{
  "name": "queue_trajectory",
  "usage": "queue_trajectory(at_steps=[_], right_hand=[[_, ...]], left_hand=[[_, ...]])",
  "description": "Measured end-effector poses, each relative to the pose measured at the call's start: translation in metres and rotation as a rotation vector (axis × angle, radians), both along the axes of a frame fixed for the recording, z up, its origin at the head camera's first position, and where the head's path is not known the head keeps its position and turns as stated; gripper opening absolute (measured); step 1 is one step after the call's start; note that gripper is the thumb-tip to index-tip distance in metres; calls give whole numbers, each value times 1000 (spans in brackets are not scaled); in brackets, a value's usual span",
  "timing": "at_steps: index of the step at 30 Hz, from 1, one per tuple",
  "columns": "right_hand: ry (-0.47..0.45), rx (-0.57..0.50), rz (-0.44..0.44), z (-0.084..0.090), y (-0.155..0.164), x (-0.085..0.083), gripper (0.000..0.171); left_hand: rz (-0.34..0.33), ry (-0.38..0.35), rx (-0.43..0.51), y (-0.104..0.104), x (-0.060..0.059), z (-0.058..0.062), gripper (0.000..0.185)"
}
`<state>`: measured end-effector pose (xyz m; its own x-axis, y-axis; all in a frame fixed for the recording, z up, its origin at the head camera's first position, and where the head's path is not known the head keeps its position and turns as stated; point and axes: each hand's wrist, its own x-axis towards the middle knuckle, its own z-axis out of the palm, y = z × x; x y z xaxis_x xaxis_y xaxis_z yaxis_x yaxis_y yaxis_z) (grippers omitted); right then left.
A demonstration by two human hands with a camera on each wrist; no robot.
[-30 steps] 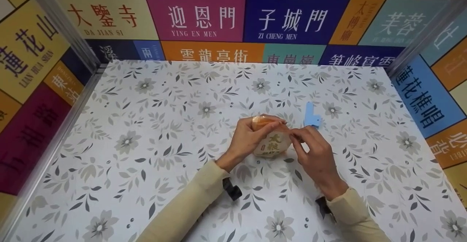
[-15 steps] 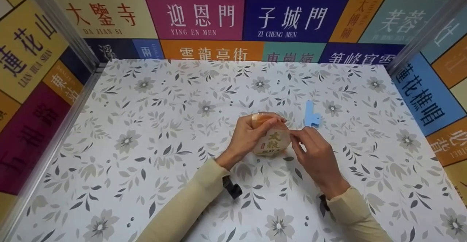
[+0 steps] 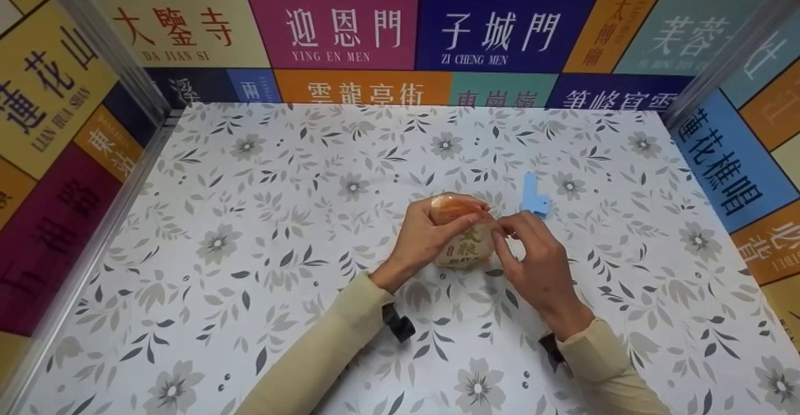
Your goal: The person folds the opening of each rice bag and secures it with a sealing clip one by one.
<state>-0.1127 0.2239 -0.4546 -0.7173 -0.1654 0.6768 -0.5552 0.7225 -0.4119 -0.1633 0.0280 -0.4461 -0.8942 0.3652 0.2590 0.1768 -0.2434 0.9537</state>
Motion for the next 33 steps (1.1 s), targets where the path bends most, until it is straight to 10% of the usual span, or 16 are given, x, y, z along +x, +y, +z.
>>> queue_trajectory(at_steps=[33], right_hand=[[33, 39, -7, 1, -1, 0, 14]], left_hand=[[35, 33, 17, 2, 0, -1, 19]])
